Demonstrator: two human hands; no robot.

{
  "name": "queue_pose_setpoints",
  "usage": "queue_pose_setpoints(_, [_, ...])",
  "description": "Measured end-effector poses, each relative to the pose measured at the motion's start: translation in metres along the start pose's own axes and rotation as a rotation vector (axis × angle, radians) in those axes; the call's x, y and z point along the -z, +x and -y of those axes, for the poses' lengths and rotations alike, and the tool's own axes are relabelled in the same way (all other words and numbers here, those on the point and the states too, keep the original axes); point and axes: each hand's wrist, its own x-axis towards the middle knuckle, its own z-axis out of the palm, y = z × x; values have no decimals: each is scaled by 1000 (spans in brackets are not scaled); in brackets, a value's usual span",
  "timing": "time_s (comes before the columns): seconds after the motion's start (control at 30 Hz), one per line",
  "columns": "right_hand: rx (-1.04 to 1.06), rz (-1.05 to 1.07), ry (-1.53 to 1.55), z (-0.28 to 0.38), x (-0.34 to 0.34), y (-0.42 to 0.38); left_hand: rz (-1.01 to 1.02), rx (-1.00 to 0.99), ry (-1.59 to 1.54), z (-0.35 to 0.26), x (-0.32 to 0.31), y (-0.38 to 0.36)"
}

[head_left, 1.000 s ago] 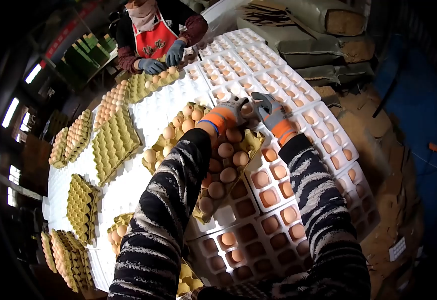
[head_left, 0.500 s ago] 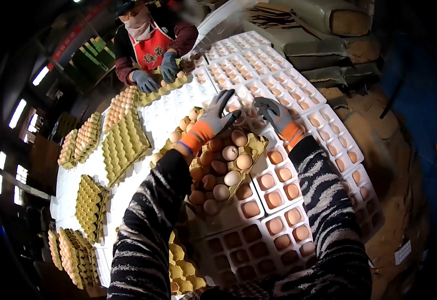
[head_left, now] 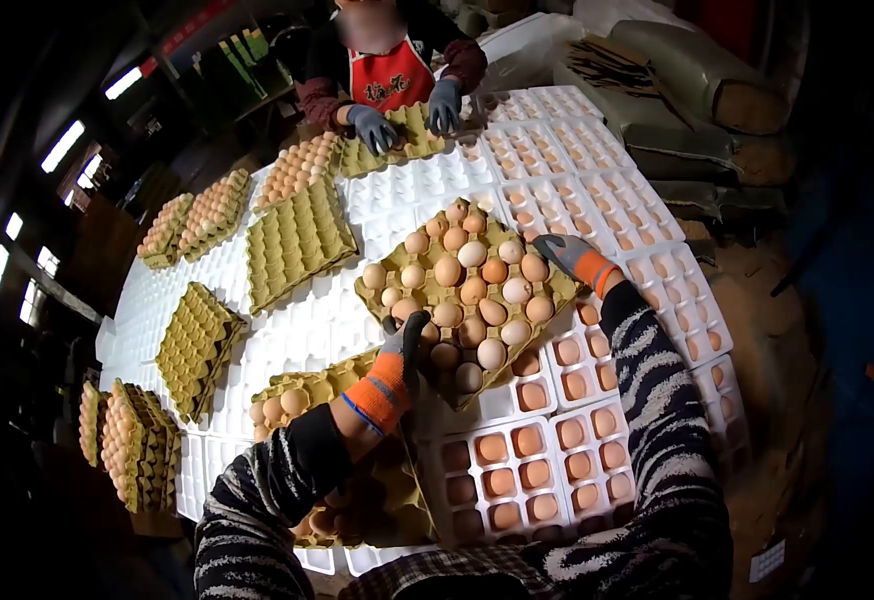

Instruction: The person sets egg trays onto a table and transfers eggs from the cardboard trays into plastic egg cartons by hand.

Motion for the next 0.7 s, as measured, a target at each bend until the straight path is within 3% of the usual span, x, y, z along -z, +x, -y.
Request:
queue_pose_setpoints(0.03, [18, -4, -7, -7, -2, 3, 2, 1, -9, -4, -6, -2])
queue_pose_setpoints(0.07, [220, -61, -24, -15, -9, 6, -82, 125, -131, -14, -17, -1])
queue_pose_setpoints(0.13, [132, -77, -68, -14, -6, 3, -195, 296, -301, -34, -30, -5])
queue_pose_setpoints(0.2, [-8, -133, -53, -6, -8, -6, -208, 287, -274, -28, -20, 6])
queue_pose_setpoints(0.3, [49, -232, 175, -13, -10, -23, -225, 309, -274, -51, -31, -7])
queue_pose_setpoints(0.43, [57, -383, 407, -11, 10, -91, -142, 284, -375, -30, -35, 2])
queue_pose_setpoints(0.53, [17, -491, 419, -7, 33, -178, -54, -299, -118, -28, -61, -21])
queue_pose_setpoints(0.6, [-43, -591, 364, 15, 54, -245, 12, 120, -354, -66, -92, -54])
queue_pose_setpoints(0.63, [-98, -658, 384, 26, 60, -275, 114, 63, -306, -55, -104, -55])
queue_pose_setpoints(0.7, [-24, -654, 84, -29, 82, -333, 300, 42, -418, -25, -141, -61])
